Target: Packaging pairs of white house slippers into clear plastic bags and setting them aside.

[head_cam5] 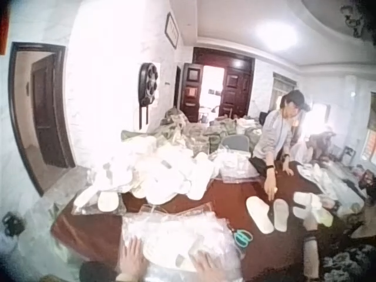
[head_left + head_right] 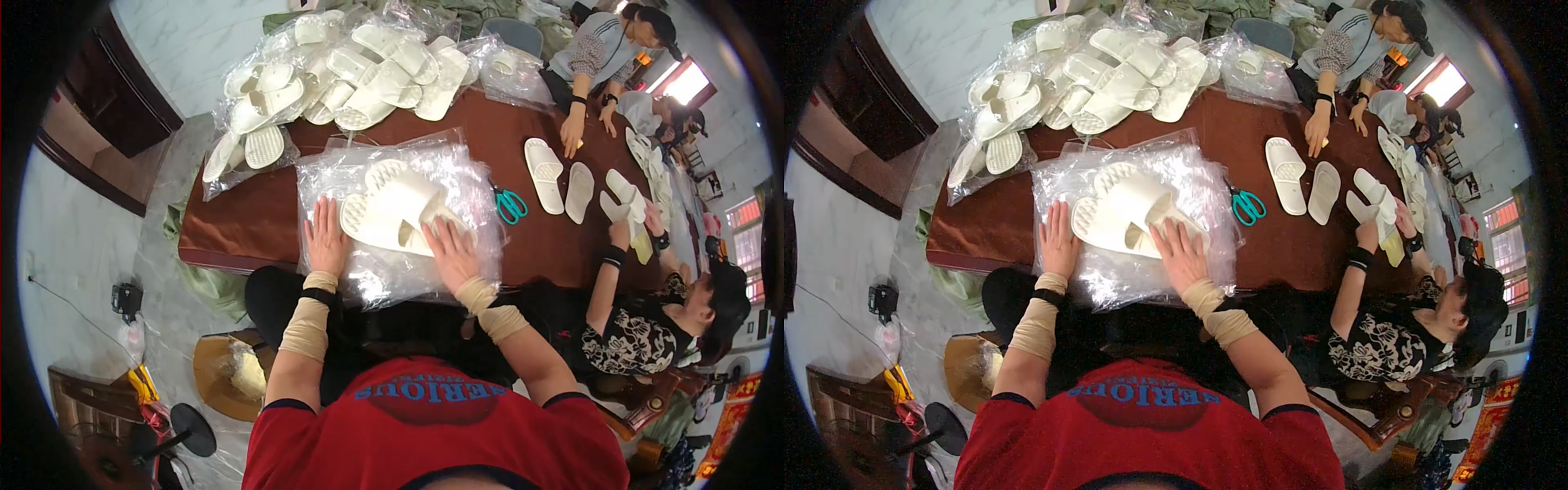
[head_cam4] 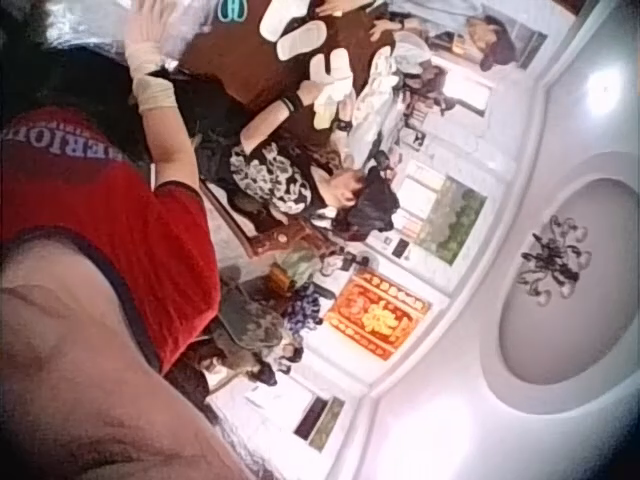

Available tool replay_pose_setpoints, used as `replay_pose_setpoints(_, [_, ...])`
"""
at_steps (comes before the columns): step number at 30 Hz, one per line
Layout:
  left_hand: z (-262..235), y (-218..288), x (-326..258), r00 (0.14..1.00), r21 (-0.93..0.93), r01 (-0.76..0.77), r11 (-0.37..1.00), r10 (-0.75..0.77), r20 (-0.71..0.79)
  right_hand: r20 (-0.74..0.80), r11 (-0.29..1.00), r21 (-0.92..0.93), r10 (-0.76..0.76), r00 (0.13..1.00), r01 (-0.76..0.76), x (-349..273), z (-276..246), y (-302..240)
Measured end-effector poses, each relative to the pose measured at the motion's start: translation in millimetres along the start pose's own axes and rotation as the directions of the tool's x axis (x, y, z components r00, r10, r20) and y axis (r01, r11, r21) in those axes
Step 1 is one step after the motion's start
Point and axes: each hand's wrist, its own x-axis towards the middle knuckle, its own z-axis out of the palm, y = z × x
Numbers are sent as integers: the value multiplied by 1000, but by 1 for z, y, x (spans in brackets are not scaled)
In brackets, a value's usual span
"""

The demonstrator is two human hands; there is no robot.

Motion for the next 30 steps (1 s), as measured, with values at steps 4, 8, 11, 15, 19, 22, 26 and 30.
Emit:
replay_pose_setpoints(4, [-1,-18,6,997,-273,42,961,-24,68,164,917,392,12,986,-76,-3,-4,15])
replay_pose_setpoints(8, [-15,-29,5,991,-477,46,877,20,133,118,437,885,124,985,-161,11,-6,65])
replay_pose_setpoints(11, [-39,-16,9,999,-419,10,908,4,33,-25,527,805,489,872,-273,19,1,115])
replay_pose_setpoints(15, [-76,24,21,990,-309,-135,941,113,-86,-3,774,465,487,874,-430,10,58,172])
replay_pose_setpoints(19, [-78,59,44,982,-401,-186,897,156,-108,32,874,224,435,900,-431,-1,97,175])
replay_pose_setpoints(22, [-66,66,67,974,-399,-214,892,166,-151,79,853,231,462,883,-467,5,90,162])
replay_pose_setpoints(26, [-45,68,87,946,-244,-324,914,304,-114,164,762,278,562,811,-584,9,74,170])
replay_pose_setpoints(30, [-47,69,101,959,-250,-280,927,258,-117,284,83,920,527,801,-382,18,18,160])
